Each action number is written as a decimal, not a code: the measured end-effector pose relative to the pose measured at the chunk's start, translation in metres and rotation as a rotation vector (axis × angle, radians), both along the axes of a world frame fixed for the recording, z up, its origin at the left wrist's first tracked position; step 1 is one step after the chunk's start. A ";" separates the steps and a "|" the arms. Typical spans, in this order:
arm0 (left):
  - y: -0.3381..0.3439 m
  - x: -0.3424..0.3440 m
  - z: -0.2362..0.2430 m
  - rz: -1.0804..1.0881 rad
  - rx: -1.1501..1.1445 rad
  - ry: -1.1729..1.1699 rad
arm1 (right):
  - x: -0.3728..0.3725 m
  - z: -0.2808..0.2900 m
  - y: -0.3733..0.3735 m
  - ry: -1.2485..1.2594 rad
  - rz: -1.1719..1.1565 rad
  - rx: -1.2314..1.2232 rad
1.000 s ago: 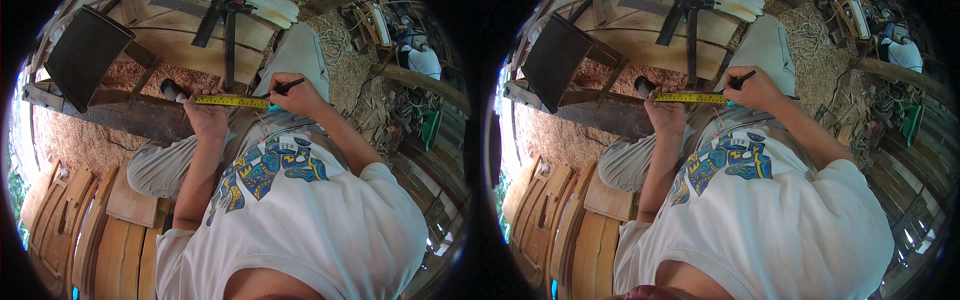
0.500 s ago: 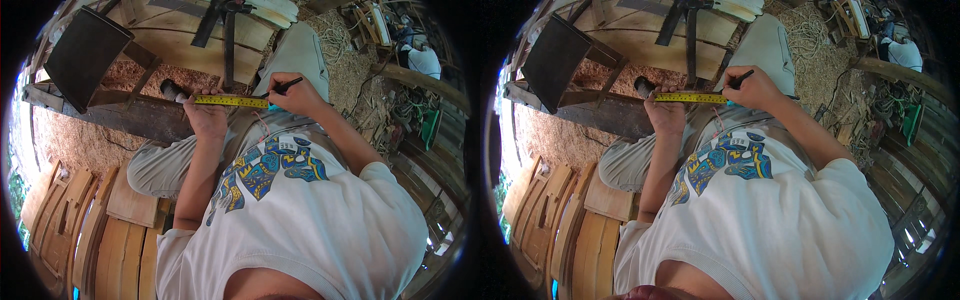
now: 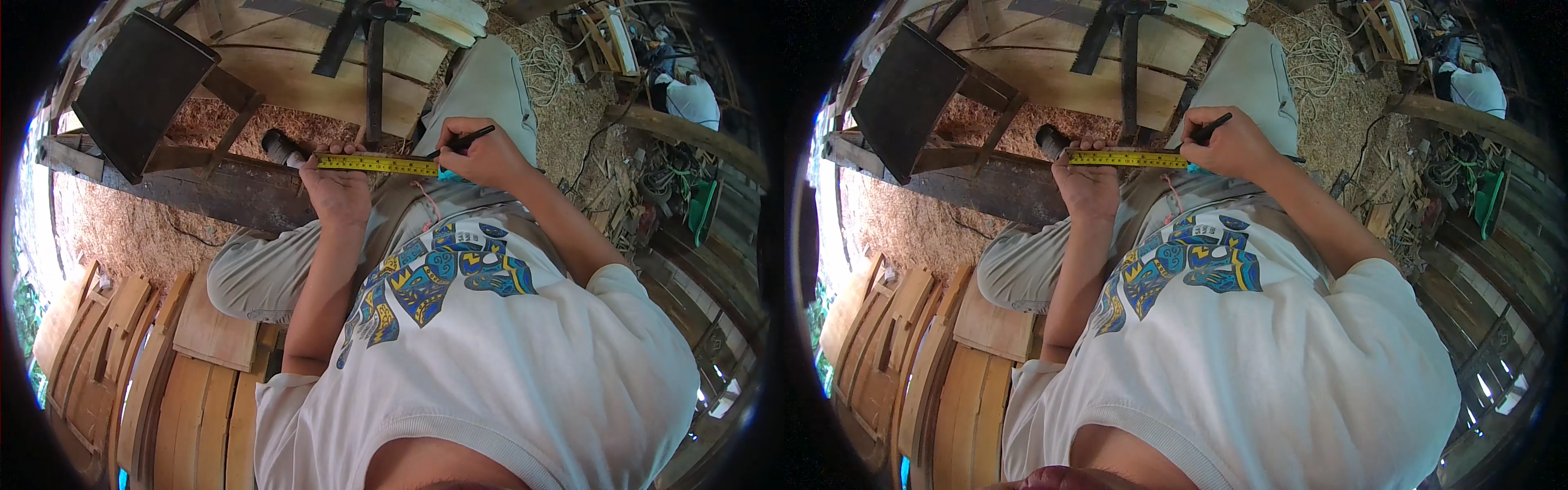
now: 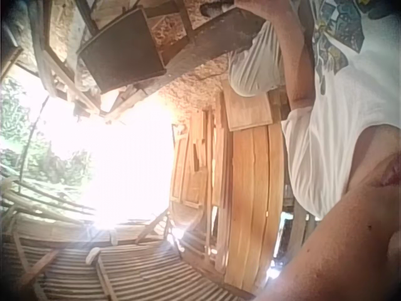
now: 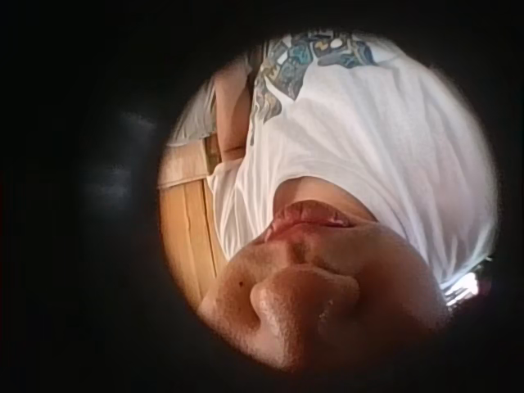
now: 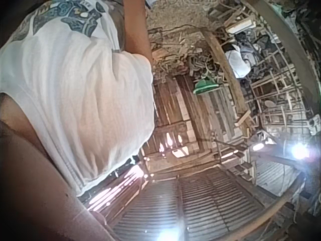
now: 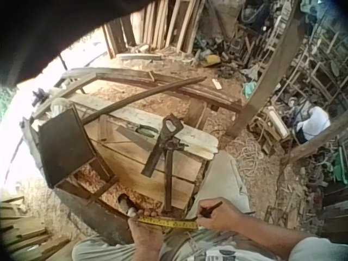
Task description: Measuring and marking wood pieces using a tape measure, square, and pencil.
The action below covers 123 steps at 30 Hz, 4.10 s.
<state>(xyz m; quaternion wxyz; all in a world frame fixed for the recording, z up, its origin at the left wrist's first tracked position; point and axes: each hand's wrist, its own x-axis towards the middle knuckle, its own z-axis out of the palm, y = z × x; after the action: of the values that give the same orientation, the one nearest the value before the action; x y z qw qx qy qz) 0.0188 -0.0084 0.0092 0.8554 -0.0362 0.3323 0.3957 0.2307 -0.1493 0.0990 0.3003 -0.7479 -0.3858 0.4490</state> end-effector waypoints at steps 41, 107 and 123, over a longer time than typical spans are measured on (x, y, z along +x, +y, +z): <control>0.013 -0.003 -0.006 0.007 0.022 0.071 | 0.013 -0.002 -0.008 -0.136 0.490 0.443; 0.109 -0.025 -0.042 -0.118 0.189 0.243 | 0.056 -0.110 0.297 -1.118 0.048 0.142; 0.111 -0.014 -0.054 -0.200 0.366 0.369 | 0.082 -0.077 0.331 -0.490 -0.275 0.623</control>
<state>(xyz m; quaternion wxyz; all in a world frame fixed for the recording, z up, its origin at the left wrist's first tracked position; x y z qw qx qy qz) 0.0044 0.1029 -0.0449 0.8076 0.2244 0.4072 0.3628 0.3126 0.1812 0.0224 0.4688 -0.7504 -0.4598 0.0754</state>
